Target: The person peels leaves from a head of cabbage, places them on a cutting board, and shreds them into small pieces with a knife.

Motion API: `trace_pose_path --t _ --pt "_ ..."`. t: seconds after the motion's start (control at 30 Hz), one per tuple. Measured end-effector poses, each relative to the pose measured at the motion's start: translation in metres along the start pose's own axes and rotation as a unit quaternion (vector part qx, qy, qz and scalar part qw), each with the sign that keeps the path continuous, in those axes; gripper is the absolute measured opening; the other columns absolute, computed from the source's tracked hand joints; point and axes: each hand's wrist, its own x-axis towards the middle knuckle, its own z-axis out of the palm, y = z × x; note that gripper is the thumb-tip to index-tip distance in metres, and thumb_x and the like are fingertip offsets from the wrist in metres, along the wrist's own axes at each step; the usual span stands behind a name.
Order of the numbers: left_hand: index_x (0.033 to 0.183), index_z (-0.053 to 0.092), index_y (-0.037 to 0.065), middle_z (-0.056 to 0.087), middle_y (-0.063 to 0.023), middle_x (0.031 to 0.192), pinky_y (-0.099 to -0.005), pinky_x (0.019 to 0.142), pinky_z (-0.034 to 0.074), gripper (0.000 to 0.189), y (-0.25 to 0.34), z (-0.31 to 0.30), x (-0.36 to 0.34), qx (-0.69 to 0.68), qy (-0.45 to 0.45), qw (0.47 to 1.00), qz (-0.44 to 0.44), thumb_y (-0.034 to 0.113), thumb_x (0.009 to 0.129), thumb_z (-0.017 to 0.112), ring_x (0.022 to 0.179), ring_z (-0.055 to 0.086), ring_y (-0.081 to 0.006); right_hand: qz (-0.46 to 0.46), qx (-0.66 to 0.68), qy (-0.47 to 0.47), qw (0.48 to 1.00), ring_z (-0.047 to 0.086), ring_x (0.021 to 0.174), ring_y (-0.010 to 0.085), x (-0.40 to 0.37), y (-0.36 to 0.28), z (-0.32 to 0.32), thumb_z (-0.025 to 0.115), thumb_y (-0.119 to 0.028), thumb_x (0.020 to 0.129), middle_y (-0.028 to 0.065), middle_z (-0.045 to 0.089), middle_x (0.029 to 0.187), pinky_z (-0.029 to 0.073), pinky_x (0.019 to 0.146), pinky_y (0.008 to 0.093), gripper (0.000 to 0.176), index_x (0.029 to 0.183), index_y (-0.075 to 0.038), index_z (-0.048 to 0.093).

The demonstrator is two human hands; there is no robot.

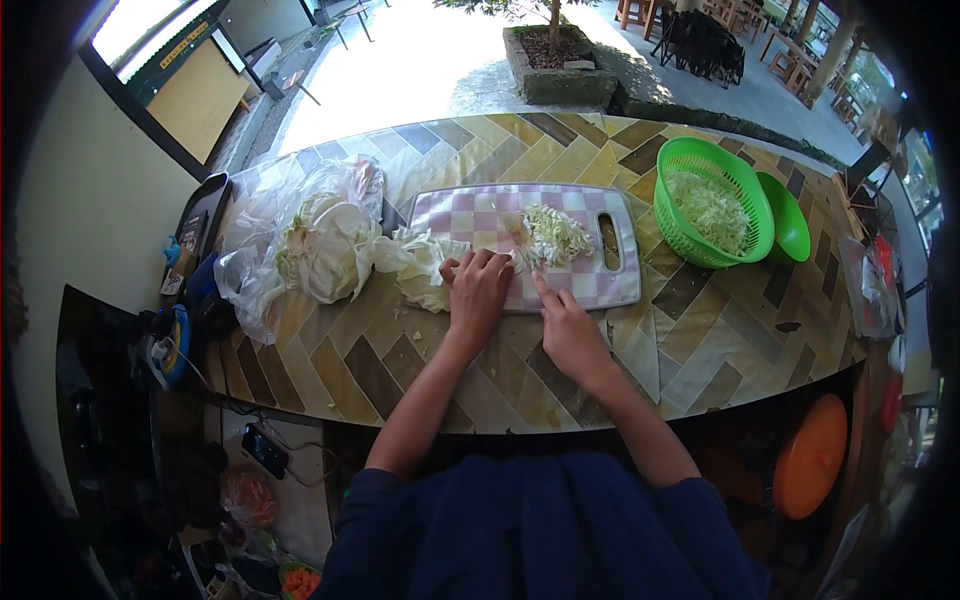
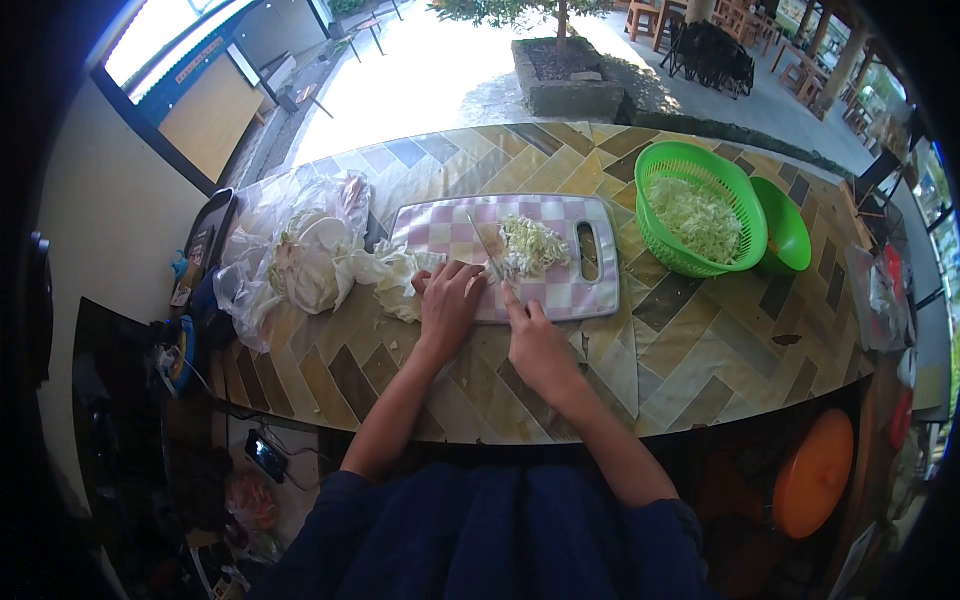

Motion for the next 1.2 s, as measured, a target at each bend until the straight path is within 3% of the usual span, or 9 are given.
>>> trace_pose_path --t 0.1,0.3,0.7,1.0,1.2 --pt "0.098 0.071 0.013 0.065 -0.0035 0.094 -0.0419 0.093 0.026 0.015 -0.006 0.004 0.003 -0.014 -0.011 1.000 0.018 0.020 0.087 0.063 0.097 0.058 -0.0214 -0.028 0.066 0.020 0.997 0.060 0.089 0.0430 0.000 0.006 -0.006 0.046 -0.007 0.093 0.0223 0.053 0.107 0.050 0.078 0.0487 0.056 0.148 -0.012 0.033" --pt "0.098 0.071 0.013 0.063 -0.0035 0.090 -0.0419 0.094 0.026 0.015 -0.008 0.005 0.003 -0.012 -0.008 1.000 0.024 0.017 0.086 0.063 0.095 0.057 -0.0218 -0.025 0.066 0.022 0.997 0.060 0.090 0.0424 -0.012 -0.008 -0.001 0.047 -0.007 0.093 0.0225 0.053 0.108 0.050 0.078 0.0488 0.057 0.148 -0.013 0.033" --pt "0.099 0.071 0.010 0.060 -0.0071 0.087 -0.0435 0.094 0.027 0.016 -0.004 0.001 0.004 -0.021 -0.022 1.000 0.006 0.016 0.087 0.061 0.096 0.057 -0.0237 0.002 -0.073 -0.013 0.997 0.065 0.072 0.0409 -0.017 -0.021 -0.002 0.051 0.000 0.083 0.0235 0.052 0.116 0.055 0.062 0.0476 0.070 0.148 -0.014 0.031" --pt "0.097 0.071 0.012 0.062 -0.0053 0.087 -0.0417 0.093 0.027 0.014 -0.008 0.006 0.003 -0.020 -0.010 1.000 0.008 0.018 0.087 0.062 0.092 0.059 -0.0232 -0.027 -0.026 0.022 0.999 0.064 0.078 0.0429 0.015 -0.007 0.015 0.047 0.003 0.082 0.0264 0.052 0.111 0.054 0.070 0.0467 0.068 0.147 -0.010 0.033" --pt "0.096 0.071 0.013 0.062 -0.0040 0.086 -0.0418 0.094 0.027 0.013 -0.007 0.009 0.000 -0.018 0.008 1.000 0.004 0.018 0.088 0.062 0.092 0.059 -0.0216 -0.004 0.028 0.016 0.999 0.061 0.085 0.0432 -0.003 -0.003 -0.001 0.046 -0.003 0.092 0.0230 0.053 0.107 0.051 0.075 0.0485 0.057 0.147 -0.010 0.034"
